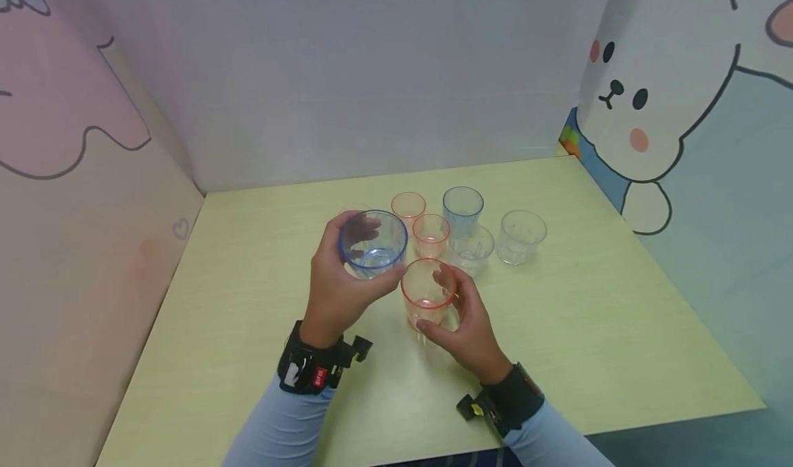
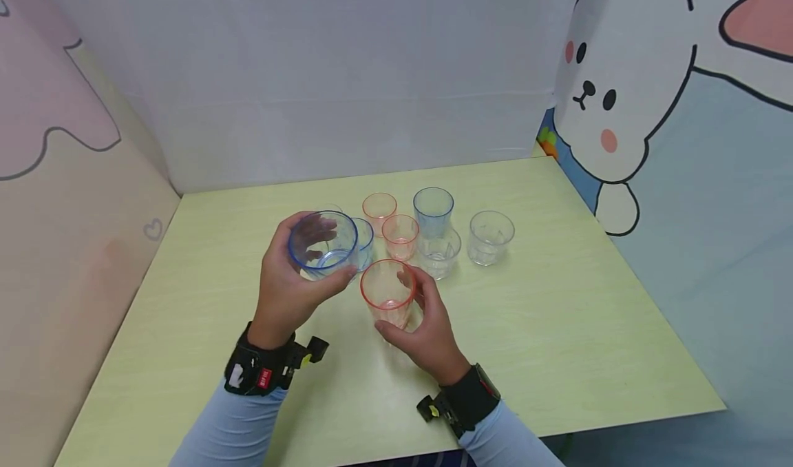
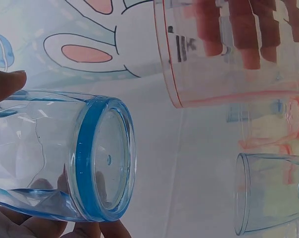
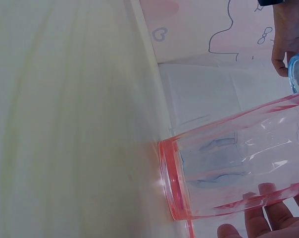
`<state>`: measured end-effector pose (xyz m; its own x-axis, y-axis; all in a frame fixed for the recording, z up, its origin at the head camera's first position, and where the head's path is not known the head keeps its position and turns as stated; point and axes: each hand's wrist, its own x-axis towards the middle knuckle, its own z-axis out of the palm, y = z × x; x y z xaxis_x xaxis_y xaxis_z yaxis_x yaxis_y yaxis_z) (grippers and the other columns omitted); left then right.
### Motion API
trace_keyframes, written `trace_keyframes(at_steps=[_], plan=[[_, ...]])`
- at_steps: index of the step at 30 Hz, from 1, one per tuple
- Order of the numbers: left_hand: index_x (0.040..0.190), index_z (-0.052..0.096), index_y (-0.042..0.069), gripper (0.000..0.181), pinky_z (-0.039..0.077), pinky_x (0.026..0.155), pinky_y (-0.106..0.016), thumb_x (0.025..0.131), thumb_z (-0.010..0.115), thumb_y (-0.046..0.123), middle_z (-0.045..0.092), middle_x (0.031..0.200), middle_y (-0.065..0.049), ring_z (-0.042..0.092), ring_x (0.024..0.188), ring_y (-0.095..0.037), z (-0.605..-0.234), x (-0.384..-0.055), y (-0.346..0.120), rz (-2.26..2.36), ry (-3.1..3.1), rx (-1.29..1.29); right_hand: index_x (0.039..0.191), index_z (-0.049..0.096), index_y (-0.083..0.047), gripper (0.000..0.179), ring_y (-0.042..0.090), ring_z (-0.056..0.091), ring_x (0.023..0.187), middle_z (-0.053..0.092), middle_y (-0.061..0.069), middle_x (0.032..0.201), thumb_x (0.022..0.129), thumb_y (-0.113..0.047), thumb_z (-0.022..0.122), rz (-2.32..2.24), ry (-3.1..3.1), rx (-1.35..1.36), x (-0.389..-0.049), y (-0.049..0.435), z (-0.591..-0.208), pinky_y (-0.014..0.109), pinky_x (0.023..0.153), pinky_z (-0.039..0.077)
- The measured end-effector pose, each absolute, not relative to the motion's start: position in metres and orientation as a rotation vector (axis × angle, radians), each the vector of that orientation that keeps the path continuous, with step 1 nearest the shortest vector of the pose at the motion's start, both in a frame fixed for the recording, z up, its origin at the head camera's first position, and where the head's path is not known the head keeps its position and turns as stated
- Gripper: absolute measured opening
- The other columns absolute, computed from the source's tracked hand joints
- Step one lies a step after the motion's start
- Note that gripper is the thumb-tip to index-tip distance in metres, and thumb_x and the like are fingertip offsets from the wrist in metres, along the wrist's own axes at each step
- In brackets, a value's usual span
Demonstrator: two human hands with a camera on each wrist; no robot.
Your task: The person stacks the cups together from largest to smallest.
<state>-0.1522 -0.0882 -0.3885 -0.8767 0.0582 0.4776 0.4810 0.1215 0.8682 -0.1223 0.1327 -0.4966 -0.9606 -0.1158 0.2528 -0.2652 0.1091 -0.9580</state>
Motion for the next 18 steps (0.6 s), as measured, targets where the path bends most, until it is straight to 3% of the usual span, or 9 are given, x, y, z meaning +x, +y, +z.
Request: trace_keyframes(at_steps=[7,18], plan=[[0.141,0.049,0.015,0.081,0.059,0.097,-0.048,0.074,0.093,0.018,0.064,0.133,0.000,0.061,0.123,-0.020,-0.384,-0.150,-0.076,-1.831,-2.105,-0.543,0.155,0.035,-0.017,0.088,0.023,0.044,0.147,0.047,0.009,0.156,0.083,-0.014,0.086,1.982,-2.256,0.388,-0.122,0.133,-0.498,0.068,0.122,0.026],[0.141,0.050,0.014,0.083,0.059,0.095,-0.046,0.071,0.094,0.018,0.064,0.132,0.002,0.062,0.121,-0.023,-0.381,-0.149,-0.058,-1.888,-2.091,-0.575,0.154,0.037,-0.023,0.086,0.019,0.043,0.145,0.048,-0.003,0.154,0.084,-0.011,0.086,2.003,-2.224,0.397,-0.123,0.133,-0.501,0.067,0.123,0.024]])
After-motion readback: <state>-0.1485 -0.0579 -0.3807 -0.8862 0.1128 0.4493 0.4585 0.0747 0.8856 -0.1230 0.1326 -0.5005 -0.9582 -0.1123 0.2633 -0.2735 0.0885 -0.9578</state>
